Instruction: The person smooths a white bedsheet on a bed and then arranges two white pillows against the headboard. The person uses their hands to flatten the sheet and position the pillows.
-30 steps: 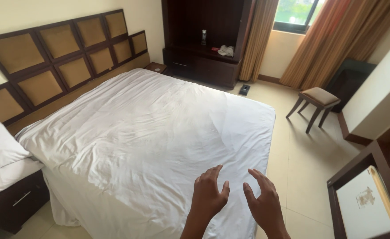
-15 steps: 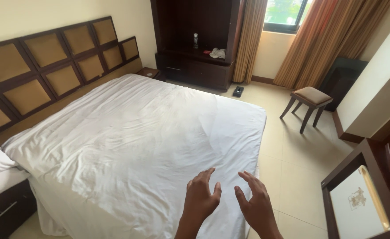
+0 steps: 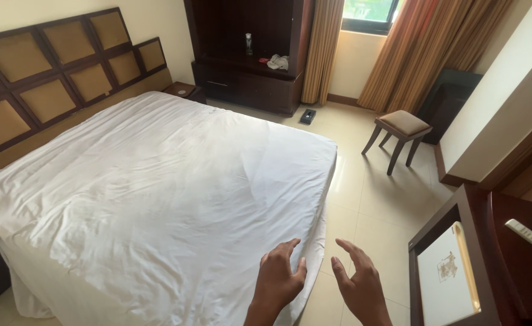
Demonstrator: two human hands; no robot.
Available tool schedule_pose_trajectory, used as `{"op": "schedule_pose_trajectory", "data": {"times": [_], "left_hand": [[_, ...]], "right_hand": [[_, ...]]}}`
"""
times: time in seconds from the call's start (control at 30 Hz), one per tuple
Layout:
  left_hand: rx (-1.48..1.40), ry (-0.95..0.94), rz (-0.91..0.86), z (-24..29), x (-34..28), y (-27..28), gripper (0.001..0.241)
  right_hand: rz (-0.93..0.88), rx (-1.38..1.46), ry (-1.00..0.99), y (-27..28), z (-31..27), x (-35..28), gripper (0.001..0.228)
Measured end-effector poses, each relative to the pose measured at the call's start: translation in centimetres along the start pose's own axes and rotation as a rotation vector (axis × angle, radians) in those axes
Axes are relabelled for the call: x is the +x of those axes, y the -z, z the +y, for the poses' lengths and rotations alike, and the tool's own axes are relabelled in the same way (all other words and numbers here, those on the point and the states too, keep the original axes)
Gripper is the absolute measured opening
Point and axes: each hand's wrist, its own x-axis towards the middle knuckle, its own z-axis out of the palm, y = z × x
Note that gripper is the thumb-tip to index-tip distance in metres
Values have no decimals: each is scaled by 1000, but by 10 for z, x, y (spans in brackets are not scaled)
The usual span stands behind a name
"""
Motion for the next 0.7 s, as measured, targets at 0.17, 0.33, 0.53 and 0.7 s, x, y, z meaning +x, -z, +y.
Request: {"op": "schedule_pose_trajectory", "data": {"times": [0.17,0.33,0.53,0.7], "left_hand": [[-13,-12,7,10,11,-5,48],[-34,-40,45,8,31,-6,46],[-61,-67,17,9,65,-10,47],[-70,-143,-27,12,80,-13,47]], "right_hand": [[-32,24,-26,5,3,11,45],[-62,34,-20,-5,11,27,45],[-71,-70,85,-15,25,55,47],[-34,-87,28,-12,20,68,47]]}}
